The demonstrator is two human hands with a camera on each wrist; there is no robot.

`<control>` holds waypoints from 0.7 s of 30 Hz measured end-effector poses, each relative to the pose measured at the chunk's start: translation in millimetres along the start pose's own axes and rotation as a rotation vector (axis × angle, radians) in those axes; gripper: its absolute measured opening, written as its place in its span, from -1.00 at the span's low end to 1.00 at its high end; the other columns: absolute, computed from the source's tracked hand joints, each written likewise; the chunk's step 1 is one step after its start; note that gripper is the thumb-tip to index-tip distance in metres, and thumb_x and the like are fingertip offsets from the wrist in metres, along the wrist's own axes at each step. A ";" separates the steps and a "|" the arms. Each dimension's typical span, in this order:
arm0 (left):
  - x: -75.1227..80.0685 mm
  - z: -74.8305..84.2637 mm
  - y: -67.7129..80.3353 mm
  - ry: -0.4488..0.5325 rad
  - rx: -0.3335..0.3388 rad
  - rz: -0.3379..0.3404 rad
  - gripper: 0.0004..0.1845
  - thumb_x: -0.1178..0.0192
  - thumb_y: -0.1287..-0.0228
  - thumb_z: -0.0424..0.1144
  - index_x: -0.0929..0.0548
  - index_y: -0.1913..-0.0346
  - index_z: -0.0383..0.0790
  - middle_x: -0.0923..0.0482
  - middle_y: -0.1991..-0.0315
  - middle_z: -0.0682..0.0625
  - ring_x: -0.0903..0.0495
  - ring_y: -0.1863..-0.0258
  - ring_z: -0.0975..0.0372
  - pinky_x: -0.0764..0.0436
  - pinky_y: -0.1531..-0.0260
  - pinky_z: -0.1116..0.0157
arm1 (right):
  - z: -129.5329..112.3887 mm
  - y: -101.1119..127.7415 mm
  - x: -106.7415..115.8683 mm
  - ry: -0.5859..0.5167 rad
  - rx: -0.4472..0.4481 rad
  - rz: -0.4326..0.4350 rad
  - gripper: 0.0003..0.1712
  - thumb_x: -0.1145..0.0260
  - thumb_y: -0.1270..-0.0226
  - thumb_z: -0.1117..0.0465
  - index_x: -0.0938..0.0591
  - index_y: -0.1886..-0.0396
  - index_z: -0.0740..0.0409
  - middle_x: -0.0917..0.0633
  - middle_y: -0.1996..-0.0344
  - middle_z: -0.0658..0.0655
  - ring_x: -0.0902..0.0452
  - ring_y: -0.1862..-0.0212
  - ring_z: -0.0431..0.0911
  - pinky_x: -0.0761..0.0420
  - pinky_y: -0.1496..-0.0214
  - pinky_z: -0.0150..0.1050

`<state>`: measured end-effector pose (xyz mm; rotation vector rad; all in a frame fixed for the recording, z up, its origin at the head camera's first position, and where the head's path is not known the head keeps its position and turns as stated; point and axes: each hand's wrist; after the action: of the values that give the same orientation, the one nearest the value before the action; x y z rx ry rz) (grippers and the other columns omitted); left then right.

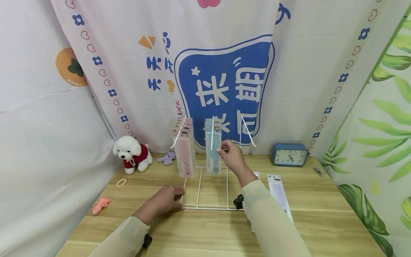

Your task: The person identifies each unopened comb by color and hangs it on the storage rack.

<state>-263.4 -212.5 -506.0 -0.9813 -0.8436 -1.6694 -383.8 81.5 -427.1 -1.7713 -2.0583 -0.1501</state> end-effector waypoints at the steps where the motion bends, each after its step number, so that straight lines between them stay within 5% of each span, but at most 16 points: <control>1: -0.3 0.0 -0.1 -0.004 0.000 0.000 -0.29 -0.65 -0.22 -0.07 -0.70 -0.37 -0.32 -0.65 -0.40 -0.24 -0.55 -0.47 -0.20 -0.52 -0.51 -0.13 | -0.2 -0.8 0.0 0.007 -0.005 0.002 -0.82 -0.30 -0.67 0.24 -0.60 -0.11 0.21 -0.70 -0.08 0.24 -0.70 -0.18 0.15 -0.79 -0.25 0.07; 17: -3.3 -0.8 -2.9 -0.017 -0.001 -0.010 -0.29 -0.65 -0.23 -0.06 -0.70 -0.38 -0.30 -0.65 -0.40 -0.23 -0.55 -0.46 -0.22 -0.52 -0.50 -0.14 | 6.3 4.9 7.8 0.006 0.048 0.044 -0.66 -0.42 -0.58 0.24 -0.63 -0.21 0.27 -0.73 -0.11 0.28 -0.64 -0.13 0.10 -0.69 -0.15 -0.18; 21: -2.7 -1.9 -3.8 -0.020 0.000 0.002 -0.29 -0.65 -0.23 -0.05 -0.70 -0.37 -0.29 -0.67 -0.38 -0.24 -0.58 -0.44 -0.19 -0.55 -0.48 -0.14 | 5.1 20.4 20.2 0.122 0.075 0.051 -0.60 -0.46 -0.56 0.14 -0.63 -0.22 0.26 -0.74 -0.10 0.28 -0.68 -0.14 0.13 -0.73 -0.16 -0.10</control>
<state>-266.9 -212.1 -509.6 -1.0002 -0.8555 -1.6604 -367.4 105.6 -427.9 -1.7245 -1.9071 -0.1599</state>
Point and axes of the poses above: each hand's wrist, its own y-axis away from the middle knuckle, its own x-axis out of the back of the hand, z = x × y
